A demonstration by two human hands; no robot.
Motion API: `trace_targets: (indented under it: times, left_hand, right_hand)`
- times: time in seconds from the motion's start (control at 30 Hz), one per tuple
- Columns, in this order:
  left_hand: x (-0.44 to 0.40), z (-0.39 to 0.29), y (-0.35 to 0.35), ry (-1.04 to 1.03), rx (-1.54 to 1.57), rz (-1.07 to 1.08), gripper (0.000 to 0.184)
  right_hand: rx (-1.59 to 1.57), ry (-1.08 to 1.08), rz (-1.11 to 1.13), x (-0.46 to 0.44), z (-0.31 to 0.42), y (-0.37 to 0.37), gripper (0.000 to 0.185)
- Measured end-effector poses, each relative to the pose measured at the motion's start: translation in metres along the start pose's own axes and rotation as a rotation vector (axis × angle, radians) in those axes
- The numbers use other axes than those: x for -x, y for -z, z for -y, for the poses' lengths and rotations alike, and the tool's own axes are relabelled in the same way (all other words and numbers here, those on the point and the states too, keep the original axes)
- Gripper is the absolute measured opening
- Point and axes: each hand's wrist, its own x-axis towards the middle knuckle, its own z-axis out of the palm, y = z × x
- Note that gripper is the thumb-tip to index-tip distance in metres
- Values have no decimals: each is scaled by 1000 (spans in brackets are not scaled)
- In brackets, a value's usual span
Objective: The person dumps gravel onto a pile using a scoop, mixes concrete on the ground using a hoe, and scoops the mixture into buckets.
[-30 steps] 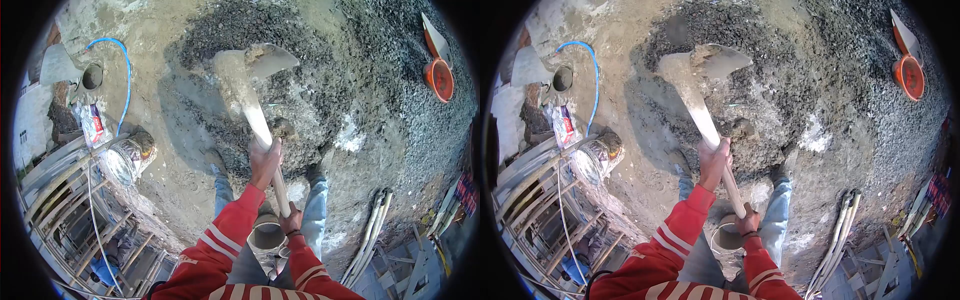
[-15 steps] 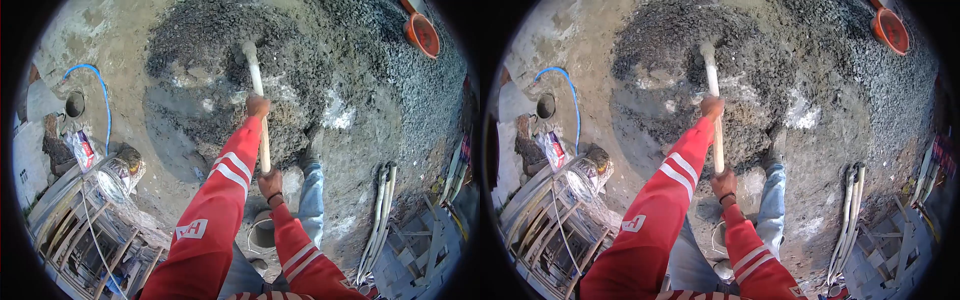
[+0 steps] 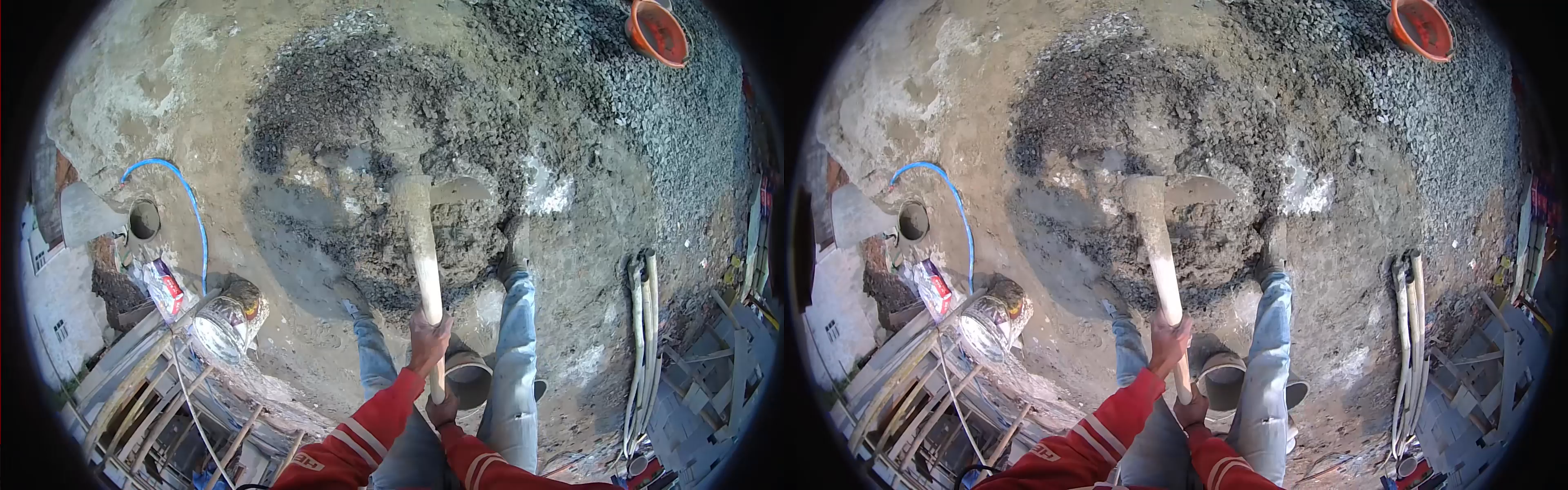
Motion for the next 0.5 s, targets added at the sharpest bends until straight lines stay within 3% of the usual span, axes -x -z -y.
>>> trace_targets:
  times: [0.07, 0.1, 0.13, 0.2, 0.3, 0.37, 0.43, 0.5]
  left_hand:
    - [-41, -72, -50, -165, -79, 105, 15]
    - [-66, -100, -76, -260, -40, 183, 14]
    - [-93, -130, -108, -325, -58, 210, 15]
    - [-147, -180, -176, -452, -127, 202, 15]
    - [-243, -207, -270, -547, -257, 180, 21]
    - [-289, -207, -316, -509, -383, 134, 26]
    - [-370, -163, -351, -601, -664, 20, 35]
    - [-394, -114, -349, -514, -839, 53, 36]
  right_hand:
    - [44, 202, -78, -71, 66, 23, 15]
    - [-14, 168, -141, -106, 88, 33, 15]
    - [44, 310, -200, -148, 110, 48, 17]
    - [-92, 359, -240, -221, 149, 82, 18]
    - [-24, 448, -356, -328, 197, 131, 19]
    - [-24, 492, -356, -387, 206, 150, 24]
    - [-117, 300, -205, -416, 218, 161, 23]
    - [-170, 233, -161, -439, 182, 136, 28]
